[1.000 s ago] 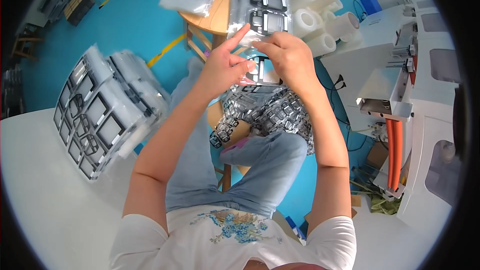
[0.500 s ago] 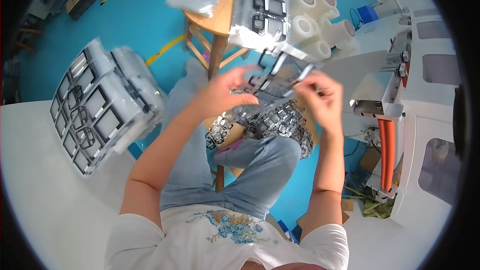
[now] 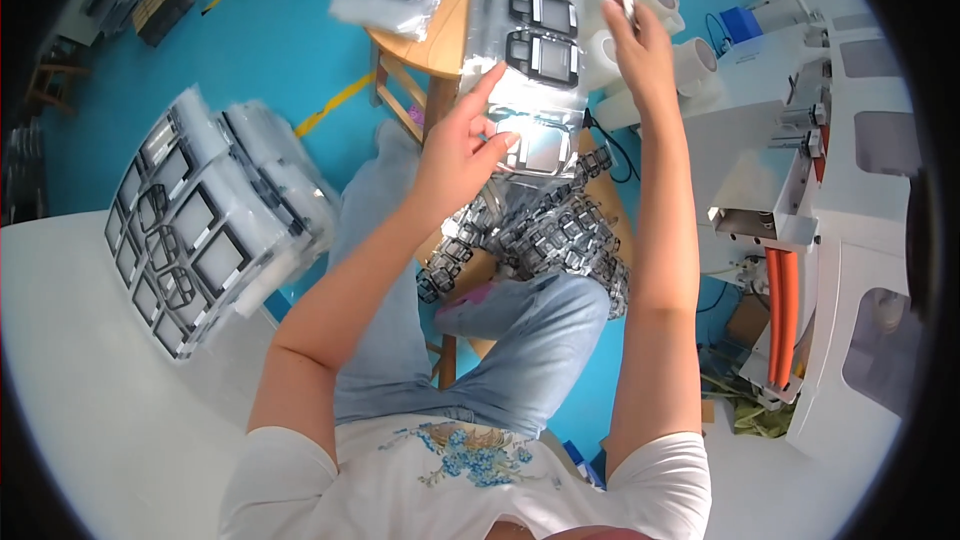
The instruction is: Sorting and inspecting electronic components by removing them from plastic packaging frames.
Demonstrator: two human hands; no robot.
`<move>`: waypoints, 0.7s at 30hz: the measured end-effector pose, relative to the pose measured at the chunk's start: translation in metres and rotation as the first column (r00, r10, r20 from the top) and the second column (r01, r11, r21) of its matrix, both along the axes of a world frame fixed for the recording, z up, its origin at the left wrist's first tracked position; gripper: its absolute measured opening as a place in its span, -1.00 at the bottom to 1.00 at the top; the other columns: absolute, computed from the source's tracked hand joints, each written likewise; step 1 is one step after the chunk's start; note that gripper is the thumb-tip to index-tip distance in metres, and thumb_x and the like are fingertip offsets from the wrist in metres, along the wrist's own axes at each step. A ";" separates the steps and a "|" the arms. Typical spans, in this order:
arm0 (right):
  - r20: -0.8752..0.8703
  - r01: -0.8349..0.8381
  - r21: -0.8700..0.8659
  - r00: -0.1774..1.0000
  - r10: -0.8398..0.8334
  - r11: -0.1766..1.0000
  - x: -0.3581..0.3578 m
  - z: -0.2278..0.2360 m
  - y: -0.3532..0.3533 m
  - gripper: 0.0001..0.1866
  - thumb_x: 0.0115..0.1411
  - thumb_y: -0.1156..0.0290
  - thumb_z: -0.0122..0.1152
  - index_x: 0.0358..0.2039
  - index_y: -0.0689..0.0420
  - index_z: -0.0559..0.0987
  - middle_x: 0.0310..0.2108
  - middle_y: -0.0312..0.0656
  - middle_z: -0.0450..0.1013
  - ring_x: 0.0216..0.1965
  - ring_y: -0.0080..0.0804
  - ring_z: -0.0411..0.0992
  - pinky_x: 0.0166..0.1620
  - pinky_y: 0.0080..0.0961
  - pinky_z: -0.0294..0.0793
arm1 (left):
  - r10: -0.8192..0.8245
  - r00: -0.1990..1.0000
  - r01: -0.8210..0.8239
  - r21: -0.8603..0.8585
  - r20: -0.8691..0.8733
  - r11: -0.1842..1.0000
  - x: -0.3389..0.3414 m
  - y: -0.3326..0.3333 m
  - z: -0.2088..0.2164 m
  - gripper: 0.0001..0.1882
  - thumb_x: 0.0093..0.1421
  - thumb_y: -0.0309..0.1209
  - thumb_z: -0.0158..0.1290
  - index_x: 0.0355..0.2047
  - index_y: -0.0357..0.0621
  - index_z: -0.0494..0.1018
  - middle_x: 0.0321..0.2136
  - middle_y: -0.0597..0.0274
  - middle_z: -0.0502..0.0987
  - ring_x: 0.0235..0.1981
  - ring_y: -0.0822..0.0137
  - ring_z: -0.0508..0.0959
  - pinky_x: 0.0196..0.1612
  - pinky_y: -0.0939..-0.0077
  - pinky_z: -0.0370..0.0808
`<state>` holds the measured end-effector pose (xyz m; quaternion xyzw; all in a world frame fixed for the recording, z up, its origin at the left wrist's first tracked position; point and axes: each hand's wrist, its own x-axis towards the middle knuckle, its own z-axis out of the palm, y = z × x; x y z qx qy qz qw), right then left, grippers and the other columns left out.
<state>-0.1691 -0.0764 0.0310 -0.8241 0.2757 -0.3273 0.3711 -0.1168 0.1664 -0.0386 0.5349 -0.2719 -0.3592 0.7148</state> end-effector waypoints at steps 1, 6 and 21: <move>-0.043 -0.031 -0.138 0.999 0.025 0.990 -0.018 0.004 0.012 -0.71 0.27 0.22 0.25 -0.15 0.17 0.66 -0.46 -0.35 0.38 -0.43 -0.60 0.29 -0.35 -0.63 0.29 | -0.031 0.995 0.028 0.030 0.095 0.999 0.000 0.000 -0.002 -0.18 0.22 -0.66 0.05 0.43 0.07 0.00 -0.51 0.36 0.51 -0.49 0.66 0.43 -0.45 0.71 0.42; -0.147 -0.328 -0.324 0.944 0.295 0.887 -0.062 0.007 0.071 -0.73 0.08 0.60 0.28 -0.18 0.10 0.67 -0.42 -0.18 0.45 -0.40 -0.27 0.44 -0.33 -0.44 0.43 | -0.082 0.993 0.090 0.092 -0.084 0.992 0.006 0.000 0.019 -0.18 0.21 -0.65 0.04 0.42 0.08 0.01 -0.48 0.32 0.58 -0.48 0.66 0.46 -0.40 0.70 0.55; -0.499 -0.127 -0.549 0.842 -0.203 0.826 -0.138 0.030 0.088 -0.81 0.09 0.57 0.09 -0.24 0.19 0.52 -0.39 -0.08 0.48 -0.29 -0.12 0.50 -0.27 -0.25 0.42 | -0.103 0.995 0.102 0.134 -0.001 0.986 -0.001 0.010 0.020 -0.17 0.22 -0.62 0.05 0.43 0.07 -0.03 -0.49 0.27 0.59 -0.45 0.63 0.49 -0.34 0.64 0.55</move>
